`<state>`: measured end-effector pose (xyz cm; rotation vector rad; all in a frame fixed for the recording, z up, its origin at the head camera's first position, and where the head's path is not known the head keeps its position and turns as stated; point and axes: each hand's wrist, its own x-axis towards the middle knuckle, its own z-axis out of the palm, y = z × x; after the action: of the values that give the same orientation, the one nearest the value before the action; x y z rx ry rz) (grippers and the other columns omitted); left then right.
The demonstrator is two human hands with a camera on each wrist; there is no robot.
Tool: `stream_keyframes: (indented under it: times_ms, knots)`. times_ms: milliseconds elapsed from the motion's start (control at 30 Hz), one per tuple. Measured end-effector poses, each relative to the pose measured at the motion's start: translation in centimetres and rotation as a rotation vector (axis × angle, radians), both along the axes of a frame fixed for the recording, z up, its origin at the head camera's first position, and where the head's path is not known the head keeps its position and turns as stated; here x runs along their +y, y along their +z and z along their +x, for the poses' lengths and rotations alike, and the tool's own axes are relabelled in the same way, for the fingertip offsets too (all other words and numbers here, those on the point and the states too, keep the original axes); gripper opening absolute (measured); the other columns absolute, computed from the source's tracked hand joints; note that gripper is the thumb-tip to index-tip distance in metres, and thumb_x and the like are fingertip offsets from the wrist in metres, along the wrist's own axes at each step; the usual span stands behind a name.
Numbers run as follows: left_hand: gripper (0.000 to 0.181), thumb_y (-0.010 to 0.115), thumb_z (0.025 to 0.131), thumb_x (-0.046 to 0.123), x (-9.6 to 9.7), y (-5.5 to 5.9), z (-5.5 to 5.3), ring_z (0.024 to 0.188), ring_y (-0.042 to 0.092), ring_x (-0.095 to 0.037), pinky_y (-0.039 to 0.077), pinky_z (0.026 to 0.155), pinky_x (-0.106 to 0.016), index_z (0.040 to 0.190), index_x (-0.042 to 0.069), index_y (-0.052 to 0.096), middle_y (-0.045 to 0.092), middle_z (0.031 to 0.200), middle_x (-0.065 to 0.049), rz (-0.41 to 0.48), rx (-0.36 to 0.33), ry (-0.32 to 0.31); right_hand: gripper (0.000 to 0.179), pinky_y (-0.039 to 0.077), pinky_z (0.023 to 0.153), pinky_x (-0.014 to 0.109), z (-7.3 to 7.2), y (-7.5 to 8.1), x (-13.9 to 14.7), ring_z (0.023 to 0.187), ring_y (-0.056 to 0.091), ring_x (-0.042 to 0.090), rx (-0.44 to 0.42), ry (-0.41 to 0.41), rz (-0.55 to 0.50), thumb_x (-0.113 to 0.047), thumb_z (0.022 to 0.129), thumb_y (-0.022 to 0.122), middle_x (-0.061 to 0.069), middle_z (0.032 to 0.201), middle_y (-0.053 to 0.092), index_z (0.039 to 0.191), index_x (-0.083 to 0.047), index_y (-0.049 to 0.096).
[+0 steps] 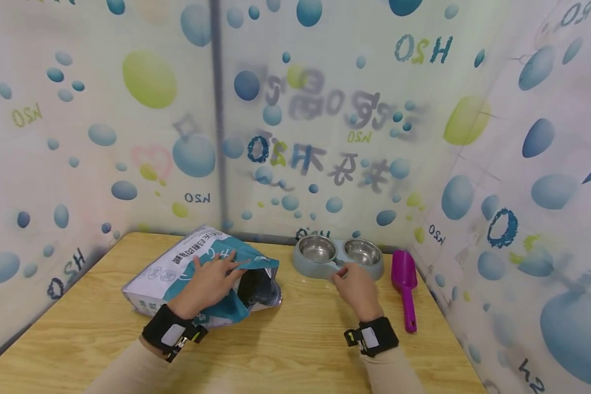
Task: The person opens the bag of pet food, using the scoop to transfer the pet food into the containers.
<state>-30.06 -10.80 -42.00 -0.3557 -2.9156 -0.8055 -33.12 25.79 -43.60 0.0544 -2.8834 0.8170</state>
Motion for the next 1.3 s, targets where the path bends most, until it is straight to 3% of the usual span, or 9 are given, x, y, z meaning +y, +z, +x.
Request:
stream_keyframes:
  times_ms: [133, 267, 433, 567, 733, 900, 1033, 1200, 1300]
  knots:
    - [0.045, 0.053, 0.124, 0.037, 0.0, 0.0, 0.0, 0.169, 0.035, -0.067, -0.004, 0.13, -0.096, 0.16, 0.019, 0.073, 0.048, 0.18, -0.027, -0.017, -0.005, 0.01, 0.027, 0.055, 0.068, 0.038, -0.1, -0.3, 2.0, 0.083, 0.074, 0.026, 0.042, -0.045, 0.025, -0.026, 0.107, 0.083, 0.014, 0.099, 0.084, 0.108, 0.0, 0.083]
    - [0.045, 0.052, 0.125, 0.036, -0.1, 0.0, -0.1, 0.169, 0.035, -0.067, -0.005, 0.131, -0.095, 0.159, 0.015, 0.073, 0.048, 0.181, -0.026, -0.003, -0.007, 0.015, 0.031, 0.058, 0.066, 0.043, 0.1, 0.1, 4.0, 0.088, 0.077, 0.032, 0.023, -0.107, 0.012, -0.029, 0.107, 0.082, 0.019, 0.105, 0.084, 0.114, 0.001, 0.082]
    - [0.044, 0.052, 0.125, 0.035, -0.1, 0.1, -0.2, 0.168, 0.035, -0.068, -0.005, 0.13, -0.096, 0.159, 0.017, 0.074, 0.049, 0.18, -0.027, 0.011, 0.012, 0.007, 0.04, 0.063, 0.081, 0.062, 0.0, 0.4, 6.4, 0.103, 0.078, 0.049, 0.031, -0.172, 0.056, -0.029, 0.107, 0.08, 0.031, 0.115, 0.082, 0.119, 0.009, 0.079]
    - [0.043, 0.052, 0.124, 0.032, -0.3, 0.0, -0.3, 0.167, 0.034, -0.071, -0.005, 0.129, -0.096, 0.157, 0.017, 0.075, 0.049, 0.178, -0.03, 0.032, 0.029, 0.008, 0.05, 0.058, 0.094, 0.076, -0.5, -0.1, 8.0, 0.116, 0.066, 0.066, 0.04, -0.241, 0.1, -0.031, 0.107, 0.077, 0.048, 0.121, 0.066, 0.116, 0.018, 0.073]
    - [0.044, 0.049, 0.125, 0.03, -0.6, 0.1, -0.2, 0.166, 0.03, -0.074, -0.006, 0.13, -0.096, 0.156, 0.014, 0.075, 0.05, 0.178, -0.029, 0.035, 0.03, 0.02, 0.065, 0.051, 0.101, 0.087, -0.6, -0.6, 10.1, 0.118, 0.055, 0.075, -0.006, -0.347, 0.075, -0.032, 0.107, 0.071, 0.054, 0.124, 0.049, 0.125, 0.028, 0.057]
    - [0.046, 0.043, 0.126, 0.03, -1.2, -0.1, -0.6, 0.168, 0.022, -0.075, -0.014, 0.124, -0.099, 0.156, 0.017, 0.076, 0.043, 0.183, -0.026, 0.021, -0.018, 0.038, 0.068, 0.05, 0.102, 0.085, -0.5, -0.9, 12.0, 0.119, 0.05, 0.075, -0.067, -0.365, 0.075, -0.03, 0.106, 0.071, 0.057, 0.126, 0.045, 0.13, 0.031, 0.052]
    - [0.05, 0.04, 0.126, 0.035, -1.9, -0.1, -0.8, 0.17, 0.015, -0.073, -0.022, 0.117, -0.101, 0.156, 0.019, 0.076, 0.037, 0.187, -0.024, 0.036, -0.069, 0.04, 0.062, 0.049, 0.102, 0.081, -0.5, -1.1, 12.9, 0.117, 0.054, 0.072, -0.097, -0.337, 0.101, -0.022, 0.102, 0.072, 0.059, 0.124, 0.052, 0.128, 0.032, 0.054]
    - [0.056, 0.039, 0.126, 0.045, -3.1, 0.1, -1.0, 0.173, 0.014, -0.07, -0.021, 0.117, -0.101, 0.164, 0.017, 0.068, 0.035, 0.188, -0.022, 0.044, -0.119, 0.011, 0.044, 0.061, 0.085, 0.065, -0.3, -0.9, 13.4, 0.093, 0.07, 0.054, -0.14, -0.294, 0.115, -0.014, 0.097, 0.071, 0.043, 0.105, 0.069, 0.116, 0.025, 0.063]
    - [0.062, 0.041, 0.125, 0.051, -3.6, 0.1, -1.1, 0.174, 0.015, -0.067, -0.02, 0.118, -0.101, 0.167, 0.011, 0.063, 0.035, 0.188, -0.02, 0.063, -0.129, -0.001, 0.038, 0.062, 0.075, 0.055, -0.2, -0.9, 13.5, 0.084, 0.071, 0.043, -0.177, -0.286, 0.106, -0.011, 0.095, 0.072, 0.034, 0.097, 0.07, 0.113, 0.022, 0.064]
